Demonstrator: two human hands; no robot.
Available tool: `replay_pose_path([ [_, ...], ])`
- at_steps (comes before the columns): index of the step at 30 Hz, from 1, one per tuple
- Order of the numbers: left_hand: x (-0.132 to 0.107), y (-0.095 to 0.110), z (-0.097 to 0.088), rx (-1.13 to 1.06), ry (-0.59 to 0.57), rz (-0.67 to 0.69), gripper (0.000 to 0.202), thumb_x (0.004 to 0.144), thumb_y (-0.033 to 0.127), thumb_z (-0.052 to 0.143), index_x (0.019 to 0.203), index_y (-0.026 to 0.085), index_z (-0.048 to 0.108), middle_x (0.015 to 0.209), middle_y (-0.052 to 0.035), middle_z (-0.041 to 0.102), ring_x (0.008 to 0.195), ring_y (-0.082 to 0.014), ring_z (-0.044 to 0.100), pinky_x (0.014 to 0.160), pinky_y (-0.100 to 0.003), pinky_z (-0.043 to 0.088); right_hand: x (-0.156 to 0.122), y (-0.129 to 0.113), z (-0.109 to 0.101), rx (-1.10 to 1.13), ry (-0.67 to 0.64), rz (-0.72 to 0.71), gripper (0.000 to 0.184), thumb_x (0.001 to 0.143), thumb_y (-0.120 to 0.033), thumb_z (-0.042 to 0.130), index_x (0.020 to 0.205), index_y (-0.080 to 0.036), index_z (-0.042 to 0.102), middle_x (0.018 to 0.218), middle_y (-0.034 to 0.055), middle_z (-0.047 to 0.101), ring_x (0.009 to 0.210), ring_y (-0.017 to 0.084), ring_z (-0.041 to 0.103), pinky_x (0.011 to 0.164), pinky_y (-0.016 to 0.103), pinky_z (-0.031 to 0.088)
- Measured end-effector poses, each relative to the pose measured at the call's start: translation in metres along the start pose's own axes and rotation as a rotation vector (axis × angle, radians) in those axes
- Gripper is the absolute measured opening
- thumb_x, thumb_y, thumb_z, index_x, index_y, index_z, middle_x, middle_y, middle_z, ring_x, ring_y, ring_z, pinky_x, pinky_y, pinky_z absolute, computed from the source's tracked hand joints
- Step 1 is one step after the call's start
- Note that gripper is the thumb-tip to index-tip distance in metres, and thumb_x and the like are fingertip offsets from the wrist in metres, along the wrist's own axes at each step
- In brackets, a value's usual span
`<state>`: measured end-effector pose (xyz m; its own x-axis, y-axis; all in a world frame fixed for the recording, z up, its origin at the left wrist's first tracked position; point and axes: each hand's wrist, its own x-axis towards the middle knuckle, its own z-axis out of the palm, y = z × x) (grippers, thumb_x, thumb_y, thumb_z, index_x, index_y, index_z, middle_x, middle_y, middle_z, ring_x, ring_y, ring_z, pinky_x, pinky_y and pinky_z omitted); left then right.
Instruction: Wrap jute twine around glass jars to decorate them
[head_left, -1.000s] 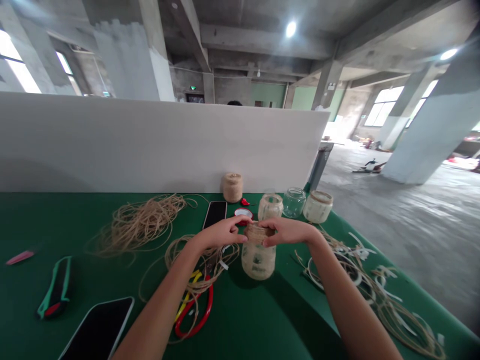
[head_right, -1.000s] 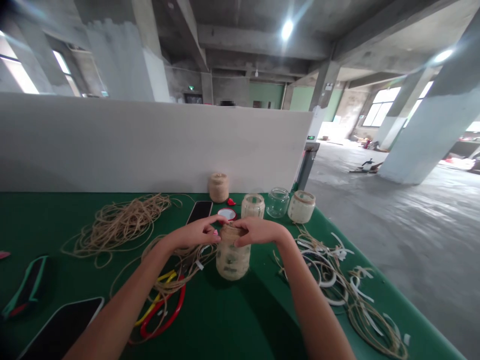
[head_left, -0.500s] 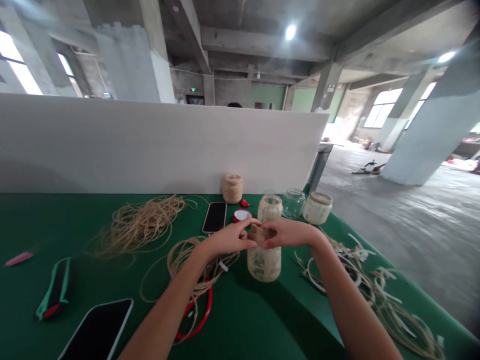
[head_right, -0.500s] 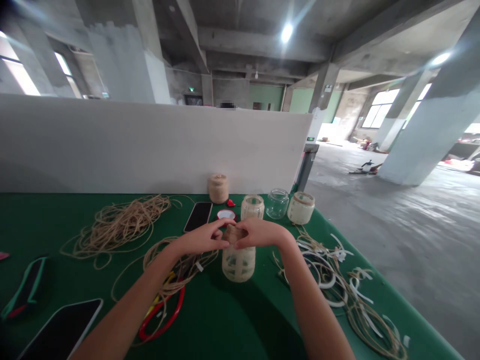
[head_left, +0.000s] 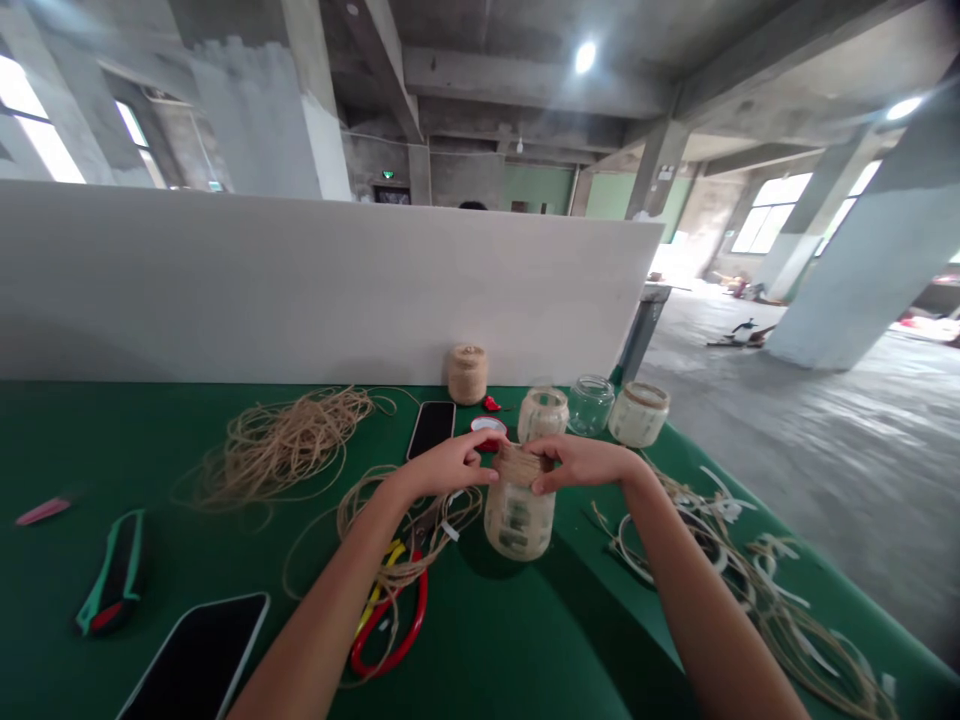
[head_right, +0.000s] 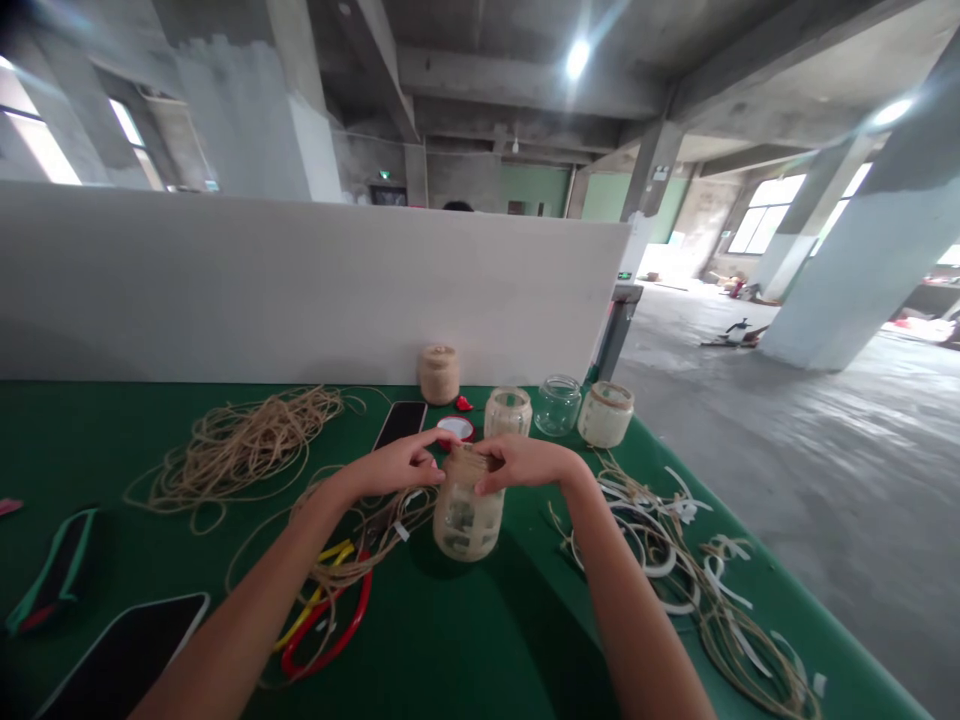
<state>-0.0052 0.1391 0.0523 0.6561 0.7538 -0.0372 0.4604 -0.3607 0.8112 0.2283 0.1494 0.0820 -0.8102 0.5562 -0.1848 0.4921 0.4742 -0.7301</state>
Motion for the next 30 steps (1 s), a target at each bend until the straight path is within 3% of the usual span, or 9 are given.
replay_pose_path([
  [5, 0.002, 0.016, 0.012, 0.023, 0.016, -0.008, 0.046, 0.078, 0.036, 0.052, 0.12, 0.023, 0.039, 0.055, 0.0084, 0.031, 0.049, -0.0089, 0.03, 0.049, -0.021, 0.025, -0.005, -0.011, 0.001, -0.114, 0.018, 0.145, 0.032, 0.076, -0.048, 0.053, 0.073, -0.017, 0.047, 0.064, -0.0032, 0.041, 0.056, 0.009, 0.037, 0.05, 0.022, 0.028],
  [9, 0.005, 0.028, 0.025, 0.016, 0.024, -0.033, 0.046, 0.077, 0.038, 0.052, 0.119, 0.023, 0.039, 0.056, 0.0078, 0.035, 0.049, -0.0094, 0.035, 0.047, -0.021, 0.024, -0.008, -0.017, 0.002, -0.185, 0.036, 0.203, 0.026, 0.076, -0.043, 0.052, 0.073, -0.018, 0.048, 0.063, -0.0029, 0.043, 0.055, 0.009, 0.039, 0.048, 0.022, 0.027],
  [15, 0.002, 0.027, 0.019, 0.027, -0.007, -0.029, 0.059, 0.078, 0.037, 0.052, 0.13, 0.025, 0.029, 0.057, 0.0074, 0.037, 0.05, -0.0103, 0.036, 0.049, -0.022, 0.027, -0.009, -0.015, -0.001, -0.136, 0.002, 0.129, 0.019, 0.075, -0.034, 0.055, 0.071, -0.017, 0.046, 0.062, -0.0046, 0.039, 0.054, 0.008, 0.036, 0.05, 0.021, 0.028],
  [22, -0.002, 0.016, 0.003, 0.026, -0.06, -0.022, 0.054, 0.079, 0.036, 0.05, 0.13, 0.024, 0.033, 0.055, 0.0078, 0.029, 0.048, -0.0089, 0.028, 0.048, -0.021, 0.023, -0.008, -0.004, -0.002, 0.077, -0.04, 0.009, 0.019, 0.077, -0.031, 0.057, 0.086, -0.015, 0.053, 0.072, -0.0028, 0.046, 0.064, 0.009, 0.042, 0.059, 0.021, 0.035],
  [30, -0.004, 0.018, 0.001, 0.044, -0.035, -0.042, 0.054, 0.078, 0.035, 0.051, 0.129, 0.023, 0.035, 0.056, 0.007, 0.033, 0.049, -0.0091, 0.03, 0.049, -0.021, 0.024, -0.003, 0.0, 0.001, 0.142, -0.061, -0.008, 0.019, 0.073, -0.029, 0.061, 0.084, -0.016, 0.053, 0.078, -0.0016, 0.05, 0.071, 0.011, 0.047, 0.064, 0.022, 0.038],
])
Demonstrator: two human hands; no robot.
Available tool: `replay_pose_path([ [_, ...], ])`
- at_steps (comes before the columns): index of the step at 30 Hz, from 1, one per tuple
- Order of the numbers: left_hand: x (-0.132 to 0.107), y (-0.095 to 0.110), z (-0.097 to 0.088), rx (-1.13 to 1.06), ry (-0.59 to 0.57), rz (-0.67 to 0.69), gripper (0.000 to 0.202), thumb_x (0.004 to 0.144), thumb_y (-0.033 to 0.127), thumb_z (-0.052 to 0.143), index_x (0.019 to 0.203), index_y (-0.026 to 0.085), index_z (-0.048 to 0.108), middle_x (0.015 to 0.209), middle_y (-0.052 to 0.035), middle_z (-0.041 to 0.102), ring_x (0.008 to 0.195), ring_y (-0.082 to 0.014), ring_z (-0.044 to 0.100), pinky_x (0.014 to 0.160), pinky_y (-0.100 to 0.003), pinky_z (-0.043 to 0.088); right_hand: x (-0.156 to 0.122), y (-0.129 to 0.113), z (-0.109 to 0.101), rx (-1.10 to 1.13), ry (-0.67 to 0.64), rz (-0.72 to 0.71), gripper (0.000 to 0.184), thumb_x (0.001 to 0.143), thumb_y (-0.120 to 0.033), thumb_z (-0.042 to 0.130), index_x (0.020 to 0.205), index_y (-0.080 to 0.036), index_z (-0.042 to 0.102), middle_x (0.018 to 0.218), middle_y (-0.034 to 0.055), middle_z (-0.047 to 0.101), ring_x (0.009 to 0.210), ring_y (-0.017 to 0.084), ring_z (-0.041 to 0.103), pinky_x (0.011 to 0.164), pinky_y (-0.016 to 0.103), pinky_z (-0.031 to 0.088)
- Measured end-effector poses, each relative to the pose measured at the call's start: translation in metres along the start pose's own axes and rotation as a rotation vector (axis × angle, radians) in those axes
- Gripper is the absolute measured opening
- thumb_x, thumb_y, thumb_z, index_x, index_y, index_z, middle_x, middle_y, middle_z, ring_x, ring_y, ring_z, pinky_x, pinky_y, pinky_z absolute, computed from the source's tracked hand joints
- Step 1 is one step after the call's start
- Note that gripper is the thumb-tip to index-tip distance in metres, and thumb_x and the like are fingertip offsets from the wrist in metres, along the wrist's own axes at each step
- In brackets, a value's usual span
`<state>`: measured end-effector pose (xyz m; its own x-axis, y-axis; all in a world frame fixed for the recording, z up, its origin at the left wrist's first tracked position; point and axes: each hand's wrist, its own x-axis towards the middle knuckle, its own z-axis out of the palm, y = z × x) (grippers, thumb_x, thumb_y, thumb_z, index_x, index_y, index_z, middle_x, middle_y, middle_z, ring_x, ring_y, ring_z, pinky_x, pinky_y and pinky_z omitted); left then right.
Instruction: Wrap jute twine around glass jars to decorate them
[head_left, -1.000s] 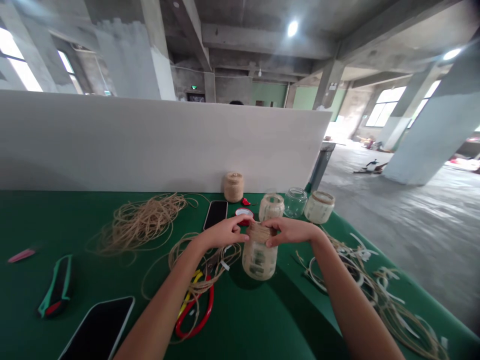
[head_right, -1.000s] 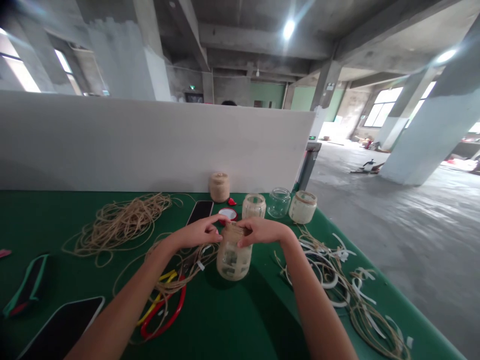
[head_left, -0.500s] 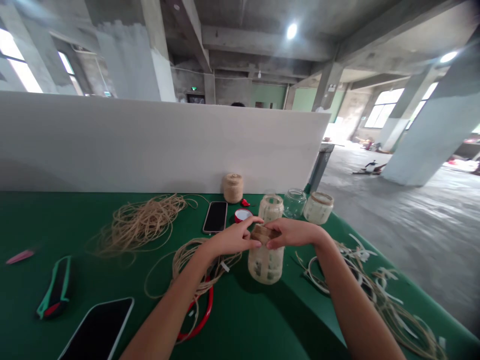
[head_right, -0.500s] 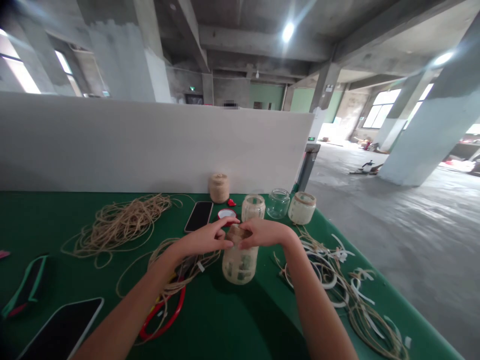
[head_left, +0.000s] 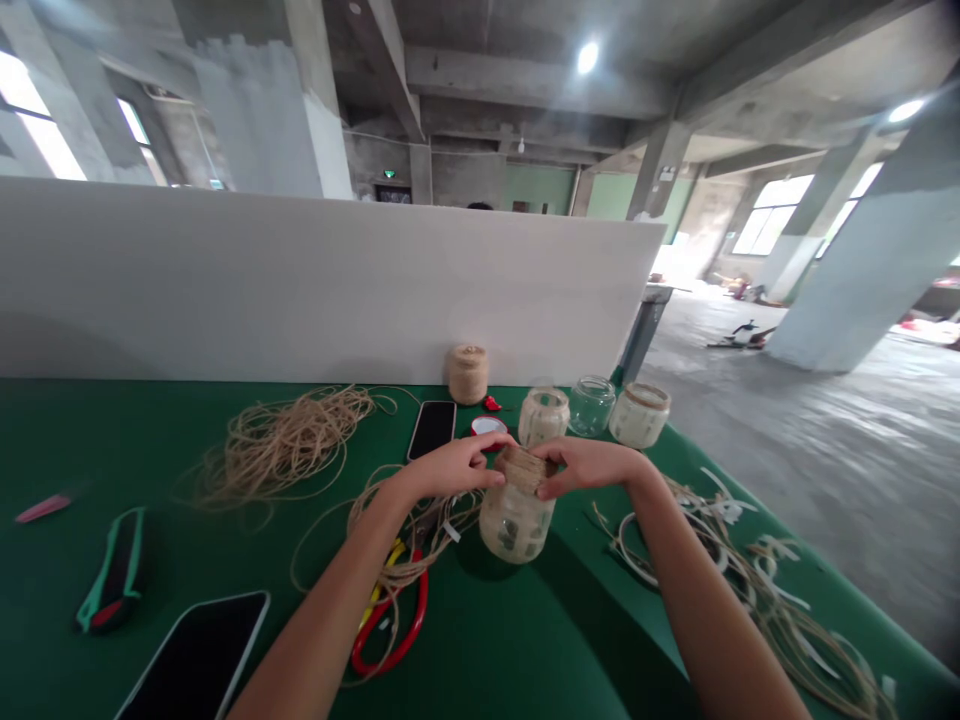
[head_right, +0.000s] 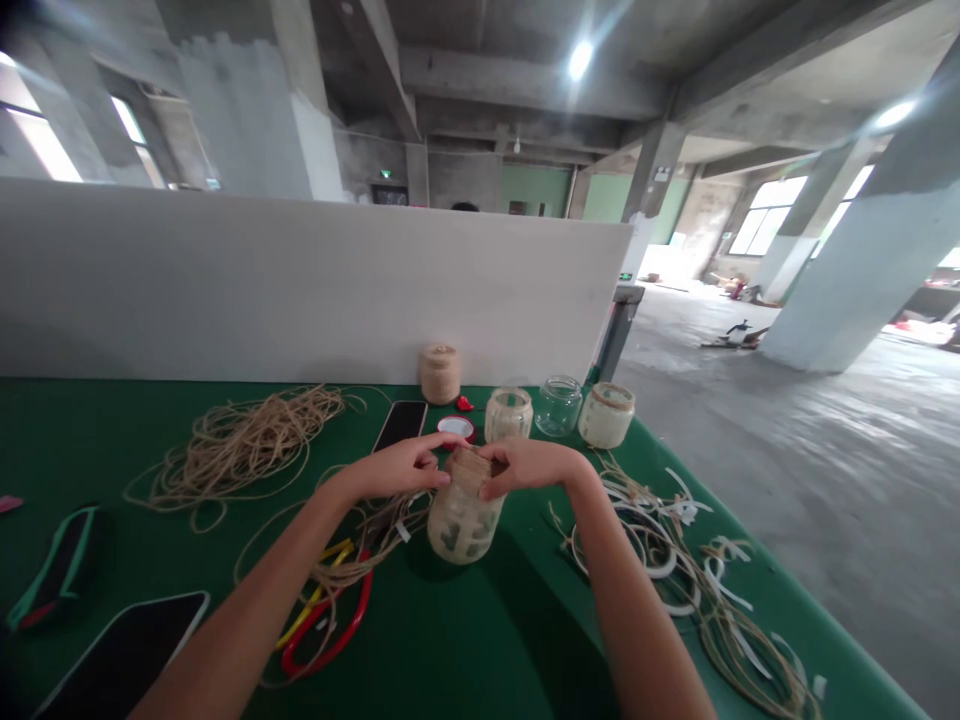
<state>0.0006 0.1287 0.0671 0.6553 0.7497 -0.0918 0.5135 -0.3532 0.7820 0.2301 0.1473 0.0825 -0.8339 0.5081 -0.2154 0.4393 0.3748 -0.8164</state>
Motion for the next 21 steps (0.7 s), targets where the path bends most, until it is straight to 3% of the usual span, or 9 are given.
replay_pose_path([
  [9, 0.002, 0.005, 0.004, 0.041, 0.06, -0.016, 0.052, 0.08, 0.037, 0.048, 0.129, 0.021, 0.04, 0.056, 0.0059, 0.034, 0.051, -0.0099, 0.031, 0.05, -0.022, 0.023, -0.001, -0.015, 0.003, -0.245, 0.127, 0.149, 0.035, 0.071, -0.049, 0.059, 0.083, -0.017, 0.051, 0.07, -0.0022, 0.046, 0.062, 0.01, 0.043, 0.052, 0.021, 0.031],
  [12, 0.004, 0.008, 0.007, 0.066, 0.08, -0.015, 0.051, 0.08, 0.038, 0.047, 0.129, 0.022, 0.04, 0.057, 0.0055, 0.036, 0.052, -0.0103, 0.033, 0.05, -0.022, 0.024, 0.002, -0.015, 0.006, -0.301, 0.173, 0.165, 0.03, 0.073, -0.046, 0.056, 0.081, -0.018, 0.05, 0.071, -0.0013, 0.047, 0.062, 0.011, 0.043, 0.051, 0.022, 0.03],
  [16, 0.003, 0.012, 0.007, 0.107, 0.094, 0.001, 0.051, 0.079, 0.039, 0.05, 0.127, 0.024, 0.042, 0.057, 0.0056, 0.037, 0.052, -0.0108, 0.036, 0.051, -0.022, 0.025, 0.003, -0.01, 0.006, -0.321, 0.132, 0.165, 0.02, 0.077, -0.037, 0.05, 0.075, -0.018, 0.046, 0.067, -0.0024, 0.044, 0.058, 0.009, 0.04, 0.051, 0.023, 0.029],
  [21, 0.001, 0.012, 0.004, 0.076, 0.118, 0.0, 0.052, 0.078, 0.037, 0.052, 0.126, 0.023, 0.041, 0.054, 0.007, 0.033, 0.05, -0.0103, 0.033, 0.049, -0.022, 0.024, 0.003, -0.006, 0.004, -0.338, 0.125, 0.16, 0.024, 0.076, -0.04, 0.05, 0.069, -0.018, 0.042, 0.063, -0.0036, 0.039, 0.055, 0.009, 0.037, 0.049, 0.023, 0.027],
])
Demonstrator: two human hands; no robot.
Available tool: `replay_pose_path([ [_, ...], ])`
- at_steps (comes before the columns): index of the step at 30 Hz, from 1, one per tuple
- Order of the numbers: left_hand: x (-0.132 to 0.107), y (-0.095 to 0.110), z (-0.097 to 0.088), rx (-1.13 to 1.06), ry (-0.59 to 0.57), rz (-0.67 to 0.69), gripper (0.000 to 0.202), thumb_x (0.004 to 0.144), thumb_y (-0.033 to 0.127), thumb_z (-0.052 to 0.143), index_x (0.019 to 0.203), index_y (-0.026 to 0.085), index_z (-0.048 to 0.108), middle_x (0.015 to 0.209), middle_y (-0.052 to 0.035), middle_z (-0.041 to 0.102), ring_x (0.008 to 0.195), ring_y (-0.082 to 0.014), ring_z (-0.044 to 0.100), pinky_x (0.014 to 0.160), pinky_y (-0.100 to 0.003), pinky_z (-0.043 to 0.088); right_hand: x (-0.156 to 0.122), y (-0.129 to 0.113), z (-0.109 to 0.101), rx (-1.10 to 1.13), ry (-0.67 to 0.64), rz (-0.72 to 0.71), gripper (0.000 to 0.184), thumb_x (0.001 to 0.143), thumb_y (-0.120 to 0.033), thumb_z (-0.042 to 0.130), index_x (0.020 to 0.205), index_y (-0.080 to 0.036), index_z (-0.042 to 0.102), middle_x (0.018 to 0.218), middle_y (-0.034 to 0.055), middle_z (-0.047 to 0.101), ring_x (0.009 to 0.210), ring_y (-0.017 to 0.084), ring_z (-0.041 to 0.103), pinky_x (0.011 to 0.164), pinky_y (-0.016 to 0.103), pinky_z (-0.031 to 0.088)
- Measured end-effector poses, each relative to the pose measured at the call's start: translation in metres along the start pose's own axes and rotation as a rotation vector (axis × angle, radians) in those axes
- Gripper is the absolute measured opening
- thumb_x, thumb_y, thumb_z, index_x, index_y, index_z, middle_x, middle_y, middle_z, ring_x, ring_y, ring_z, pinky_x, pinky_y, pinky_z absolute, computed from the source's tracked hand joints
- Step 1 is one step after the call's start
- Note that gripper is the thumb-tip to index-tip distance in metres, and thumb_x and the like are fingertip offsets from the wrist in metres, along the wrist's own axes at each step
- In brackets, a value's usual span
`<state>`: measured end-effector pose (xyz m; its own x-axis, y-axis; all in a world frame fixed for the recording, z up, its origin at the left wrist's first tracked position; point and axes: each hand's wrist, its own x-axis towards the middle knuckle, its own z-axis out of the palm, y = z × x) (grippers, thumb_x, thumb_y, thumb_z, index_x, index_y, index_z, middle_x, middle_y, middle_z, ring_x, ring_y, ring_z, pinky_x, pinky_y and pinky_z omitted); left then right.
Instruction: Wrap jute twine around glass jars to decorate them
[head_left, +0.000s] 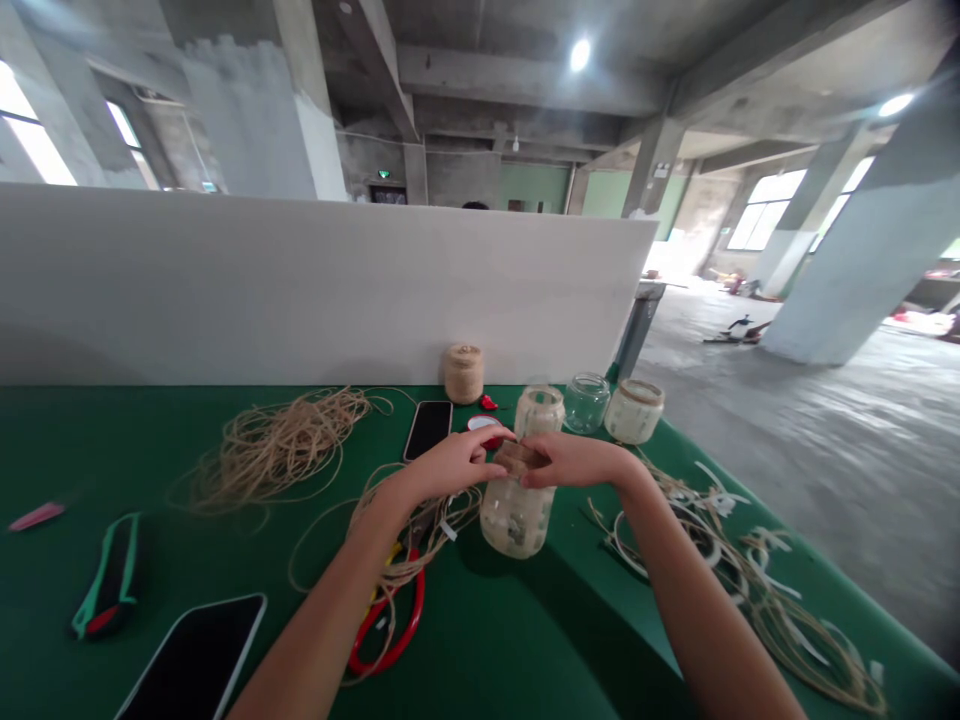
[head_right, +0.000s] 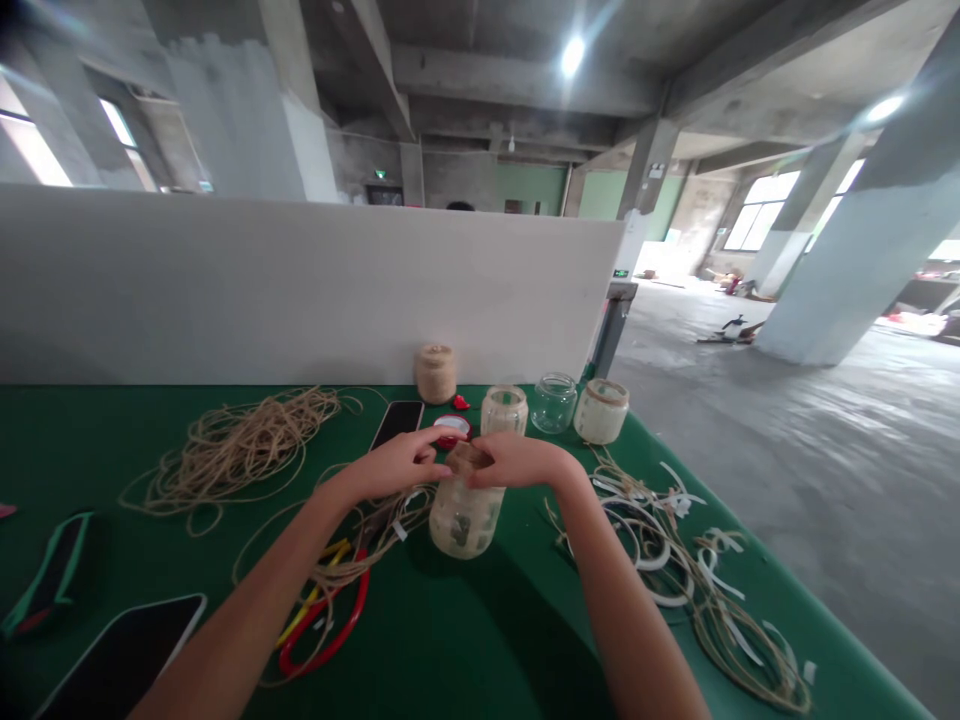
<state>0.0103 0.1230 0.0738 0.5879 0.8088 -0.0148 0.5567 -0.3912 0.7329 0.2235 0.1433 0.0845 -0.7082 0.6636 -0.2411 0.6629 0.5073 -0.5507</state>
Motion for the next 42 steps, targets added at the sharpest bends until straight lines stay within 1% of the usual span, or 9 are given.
replay_pose_path([
  [7, 0.003, -0.006, 0.005, -0.059, -0.012, 0.006, 0.045, 0.079, 0.037, 0.05, 0.122, 0.024, 0.044, 0.054, 0.0072, 0.031, 0.048, -0.0097, 0.031, 0.047, -0.022, 0.023, 0.003, 0.002, 0.002, -0.003, 0.02, -0.018, 0.022, 0.077, -0.036, 0.048, 0.067, -0.019, 0.038, 0.061, -0.005, 0.037, 0.054, 0.008, 0.036, 0.048, 0.022, 0.027],
  [14, 0.001, -0.007, 0.003, -0.06, 0.0, 0.015, 0.043, 0.079, 0.038, 0.052, 0.119, 0.024, 0.045, 0.055, 0.0074, 0.027, 0.049, -0.0091, 0.027, 0.048, -0.022, 0.021, 0.003, -0.002, 0.003, 0.001, 0.101, -0.044, 0.022, 0.073, -0.033, 0.052, 0.066, -0.019, 0.037, 0.058, -0.0059, 0.034, 0.051, 0.007, 0.032, 0.046, 0.022, 0.023],
  [18, -0.008, -0.007, 0.001, -0.101, -0.003, 0.024, 0.044, 0.08, 0.04, 0.051, 0.12, 0.024, 0.043, 0.056, 0.0078, 0.024, 0.048, -0.0086, 0.024, 0.047, -0.021, 0.021, -0.002, -0.012, 0.006, 0.033, 0.147, -0.071, 0.019, 0.073, -0.031, 0.052, 0.068, -0.019, 0.039, 0.058, -0.006, 0.034, 0.05, 0.007, 0.032, 0.045, 0.022, 0.023],
  [22, -0.025, -0.004, 0.005, -0.089, 0.025, 0.028, 0.05, 0.08, 0.043, 0.051, 0.125, 0.025, 0.038, 0.056, 0.0075, 0.028, 0.05, -0.009, 0.027, 0.048, -0.021, 0.023, -0.014, -0.028, 0.016, 0.088, 0.179, -0.103, 0.017, 0.074, -0.031, 0.052, 0.07, -0.018, 0.041, 0.06, -0.0057, 0.036, 0.052, 0.007, 0.034, 0.045, 0.021, 0.024],
  [25, -0.043, 0.001, 0.01, -0.071, 0.04, 0.047, 0.052, 0.079, 0.044, 0.052, 0.126, 0.026, 0.038, 0.058, 0.0071, 0.03, 0.051, -0.0091, 0.029, 0.049, -0.021, 0.024, -0.029, -0.04, 0.032, 0.139, 0.202, -0.122, 0.018, 0.075, -0.03, 0.052, 0.071, -0.018, 0.04, 0.063, -0.0055, 0.035, 0.055, 0.007, 0.034, 0.047, 0.02, 0.026],
  [27, -0.056, 0.006, 0.013, -0.07, 0.016, 0.061, 0.051, 0.079, 0.043, 0.053, 0.125, 0.025, 0.038, 0.058, 0.0071, 0.031, 0.051, -0.009, 0.03, 0.049, -0.021, 0.024, -0.04, -0.048, 0.047, 0.194, 0.229, -0.134, 0.018, 0.076, -0.031, 0.051, 0.072, -0.018, 0.039, 0.065, -0.0054, 0.034, 0.056, 0.007, 0.034, 0.048, 0.019, 0.027],
  [33, -0.095, 0.018, 0.03, -0.131, -0.051, 0.091, 0.046, 0.08, 0.034, 0.052, 0.123, 0.022, 0.041, 0.057, 0.0067, 0.031, 0.051, -0.0092, 0.031, 0.05, -0.021, 0.026, -0.063, -0.062, 0.101, 0.516, 0.33, -0.194, 0.019, 0.072, -0.027, 0.057, 0.071, -0.017, 0.042, 0.063, -0.0058, 0.032, 0.057, 0.007, 0.031, 0.049, 0.019, 0.025],
  [38, -0.111, 0.017, 0.05, -0.284, 0.0, 0.158, 0.042, 0.078, 0.022, 0.048, 0.12, 0.02, 0.043, 0.058, 0.0065, 0.028, 0.053, -0.009, 0.03, 0.051, -0.02, 0.026, -0.069, -0.063, 0.139, 0.649, 0.48, -0.218, 0.014, 0.07, -0.024, 0.058, 0.074, -0.015, 0.048, 0.064, -0.0051, 0.035, 0.058, 0.008, 0.032, 0.049, 0.019, 0.026],
  [42, -0.119, 0.022, 0.062, -0.284, 0.037, 0.168, 0.043, 0.076, 0.019, 0.048, 0.119, 0.019, 0.042, 0.059, 0.0065, 0.03, 0.053, -0.0088, 0.032, 0.052, -0.02, 0.028, -0.077, -0.065, 0.157, 0.659, 0.552, -0.226, 0.013, 0.068, -0.023, 0.058, 0.076, -0.015, 0.051, 0.064, -0.005, 0.038, 0.058, 0.009, 0.032, 0.05, 0.019, 0.027],
])
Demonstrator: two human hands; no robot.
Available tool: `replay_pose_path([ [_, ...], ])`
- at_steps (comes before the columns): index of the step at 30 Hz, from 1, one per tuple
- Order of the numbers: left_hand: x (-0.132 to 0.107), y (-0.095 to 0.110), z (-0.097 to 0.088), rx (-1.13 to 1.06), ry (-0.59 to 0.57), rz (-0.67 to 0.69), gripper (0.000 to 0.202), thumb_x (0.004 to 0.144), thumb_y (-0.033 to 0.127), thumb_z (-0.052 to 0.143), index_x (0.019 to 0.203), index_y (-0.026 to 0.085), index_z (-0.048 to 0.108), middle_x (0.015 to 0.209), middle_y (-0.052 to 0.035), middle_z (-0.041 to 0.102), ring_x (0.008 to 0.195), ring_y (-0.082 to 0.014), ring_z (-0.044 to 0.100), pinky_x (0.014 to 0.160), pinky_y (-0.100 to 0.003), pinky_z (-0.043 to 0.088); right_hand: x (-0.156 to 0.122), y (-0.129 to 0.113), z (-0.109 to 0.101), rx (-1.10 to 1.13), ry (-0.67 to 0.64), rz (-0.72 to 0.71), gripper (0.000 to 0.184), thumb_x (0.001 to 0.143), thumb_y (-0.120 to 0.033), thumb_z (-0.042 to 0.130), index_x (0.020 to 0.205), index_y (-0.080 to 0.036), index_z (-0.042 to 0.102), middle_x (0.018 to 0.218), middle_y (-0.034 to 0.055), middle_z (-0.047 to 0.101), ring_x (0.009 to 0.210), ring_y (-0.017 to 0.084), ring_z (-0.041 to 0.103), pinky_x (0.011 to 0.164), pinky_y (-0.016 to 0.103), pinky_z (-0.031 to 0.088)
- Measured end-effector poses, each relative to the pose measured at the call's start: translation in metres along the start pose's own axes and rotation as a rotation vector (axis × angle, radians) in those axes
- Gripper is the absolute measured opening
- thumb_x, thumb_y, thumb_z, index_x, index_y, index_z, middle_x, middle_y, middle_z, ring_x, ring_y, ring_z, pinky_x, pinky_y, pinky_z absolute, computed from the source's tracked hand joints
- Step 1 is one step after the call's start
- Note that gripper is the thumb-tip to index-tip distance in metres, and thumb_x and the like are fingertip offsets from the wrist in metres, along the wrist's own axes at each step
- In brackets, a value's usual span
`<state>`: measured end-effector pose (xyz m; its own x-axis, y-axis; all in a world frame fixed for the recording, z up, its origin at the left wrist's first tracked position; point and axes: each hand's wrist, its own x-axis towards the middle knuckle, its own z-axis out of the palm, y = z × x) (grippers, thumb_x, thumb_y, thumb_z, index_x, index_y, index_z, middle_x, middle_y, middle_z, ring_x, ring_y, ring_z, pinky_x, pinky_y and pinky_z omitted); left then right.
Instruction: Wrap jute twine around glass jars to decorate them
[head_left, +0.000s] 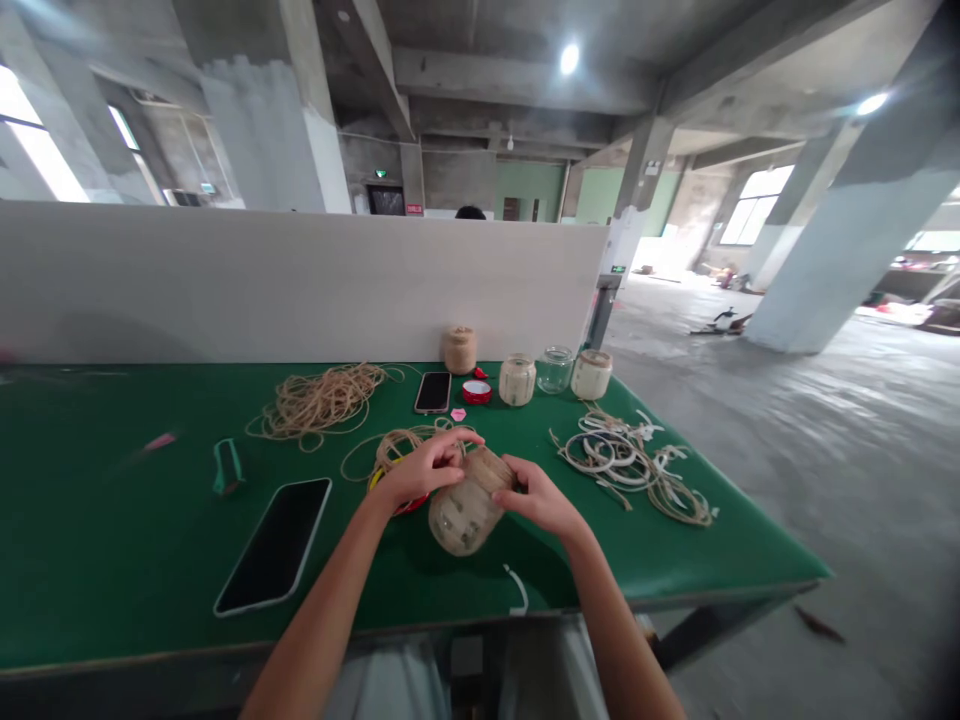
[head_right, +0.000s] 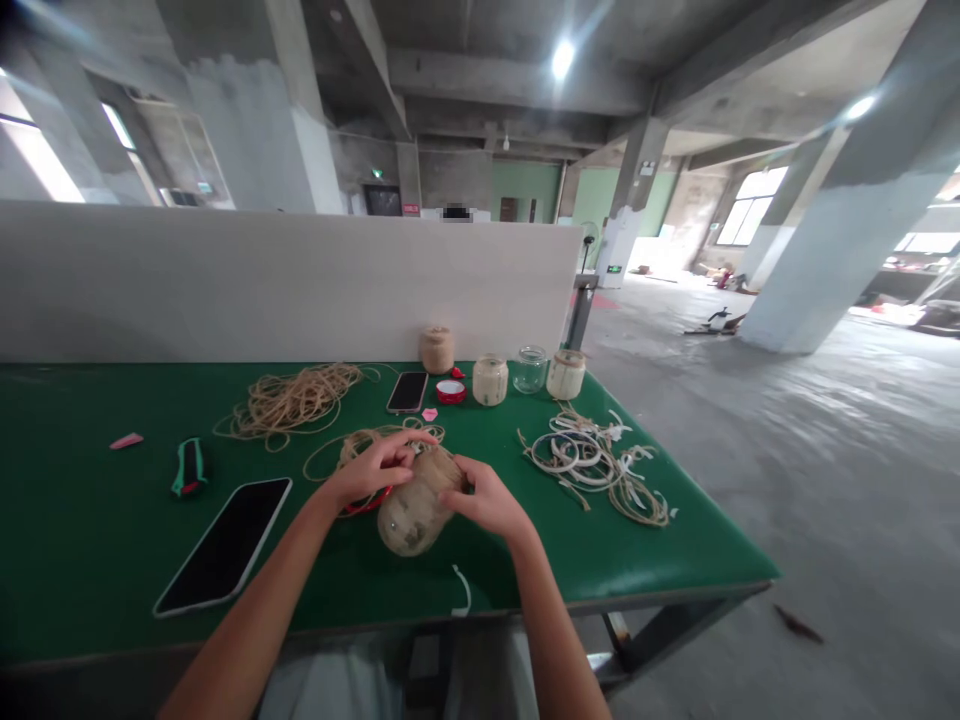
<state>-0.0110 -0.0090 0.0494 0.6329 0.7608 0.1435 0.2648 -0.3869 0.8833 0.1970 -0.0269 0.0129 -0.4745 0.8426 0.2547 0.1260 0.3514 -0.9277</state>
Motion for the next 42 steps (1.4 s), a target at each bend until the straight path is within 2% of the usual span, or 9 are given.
replay_pose_path([
  [8, -0.018, 0.027, 0.029, 0.382, 0.197, 0.053, 0.029, 0.081, 0.025, 0.046, 0.109, 0.021, 0.051, 0.064, 0.0046, 0.036, 0.057, -0.01, 0.037, 0.053, -0.021, 0.03, -0.043, -0.004, 0.024, -0.008, 0.235, -0.035, 0.021, 0.068, -0.018, 0.057, 0.089, -0.015, 0.057, 0.068, -0.0035, 0.045, 0.061, 0.01, 0.033, 0.054, 0.02, 0.029],
  [11, -0.024, 0.03, 0.033, 0.427, 0.216, 0.056, 0.028, 0.081, 0.027, 0.046, 0.107, 0.021, 0.052, 0.062, 0.0049, 0.033, 0.056, -0.0105, 0.036, 0.054, -0.021, 0.03, -0.052, -0.004, 0.034, 0.019, 0.292, -0.054, 0.02, 0.069, -0.018, 0.056, 0.089, -0.016, 0.057, 0.068, -0.0031, 0.047, 0.061, 0.01, 0.036, 0.054, 0.02, 0.03],
  [19, -0.027, 0.024, 0.037, 0.406, 0.134, 0.01, 0.033, 0.08, 0.034, 0.049, 0.109, 0.018, 0.05, 0.066, 0.0041, 0.036, 0.059, -0.0111, 0.038, 0.055, -0.021, 0.033, -0.067, 0.003, 0.052, 0.129, 0.338, -0.069, 0.035, 0.072, -0.029, 0.055, 0.104, -0.015, 0.055, 0.081, 0.0016, 0.055, 0.07, 0.014, 0.046, 0.06, 0.021, 0.038],
  [23, -0.025, 0.032, 0.041, 0.429, 0.054, -0.014, 0.03, 0.077, 0.035, 0.052, 0.102, 0.019, 0.055, 0.064, 0.0041, 0.039, 0.058, -0.0111, 0.04, 0.054, -0.021, 0.032, -0.075, -0.001, 0.044, 0.12, 0.295, -0.033, 0.031, 0.067, -0.028, 0.061, 0.094, -0.014, 0.06, 0.076, -0.0003, 0.055, 0.067, 0.013, 0.045, 0.06, 0.021, 0.037],
  [26, -0.023, 0.039, 0.047, 0.458, 0.035, -0.025, 0.028, 0.075, 0.037, 0.054, 0.098, 0.02, 0.056, 0.062, 0.0045, 0.039, 0.056, -0.0111, 0.04, 0.052, -0.021, 0.03, -0.076, -0.001, 0.038, 0.109, 0.271, 0.011, 0.032, 0.067, -0.033, 0.063, 0.091, -0.012, 0.061, 0.07, -0.0005, 0.054, 0.063, 0.012, 0.044, 0.056, 0.02, 0.036],
  [31, -0.019, 0.044, 0.054, 0.495, 0.035, -0.038, 0.027, 0.073, 0.037, 0.056, 0.093, 0.02, 0.056, 0.06, 0.0045, 0.039, 0.054, -0.0116, 0.04, 0.051, -0.022, 0.027, -0.075, 0.007, 0.04, 0.123, 0.359, 0.052, 0.033, 0.074, -0.044, 0.057, 0.08, -0.012, 0.056, 0.061, -0.0023, 0.045, 0.056, 0.009, 0.036, 0.049, 0.019, 0.03],
  [37, -0.008, 0.046, 0.044, 0.484, -0.049, -0.04, 0.03, 0.068, 0.042, 0.062, 0.089, 0.021, 0.061, 0.063, 0.0042, 0.04, 0.057, -0.0115, 0.04, 0.053, -0.021, 0.028, -0.083, 0.01, 0.049, 0.197, 0.365, 0.028, 0.036, 0.075, -0.046, 0.056, 0.091, -0.013, 0.056, 0.07, 0.0002, 0.051, 0.061, 0.011, 0.041, 0.055, 0.021, 0.035],
  [42, 0.003, 0.04, 0.038, 0.45, -0.094, -0.044, 0.035, 0.065, 0.048, 0.063, 0.084, 0.018, 0.062, 0.064, 0.0035, 0.038, 0.059, -0.0116, 0.039, 0.054, -0.021, 0.029, -0.094, 0.011, 0.059, 0.245, 0.409, 0.017, 0.04, 0.076, -0.047, 0.055, 0.1, -0.014, 0.054, 0.083, 0.0034, 0.055, 0.072, 0.014, 0.047, 0.064, 0.024, 0.039],
])
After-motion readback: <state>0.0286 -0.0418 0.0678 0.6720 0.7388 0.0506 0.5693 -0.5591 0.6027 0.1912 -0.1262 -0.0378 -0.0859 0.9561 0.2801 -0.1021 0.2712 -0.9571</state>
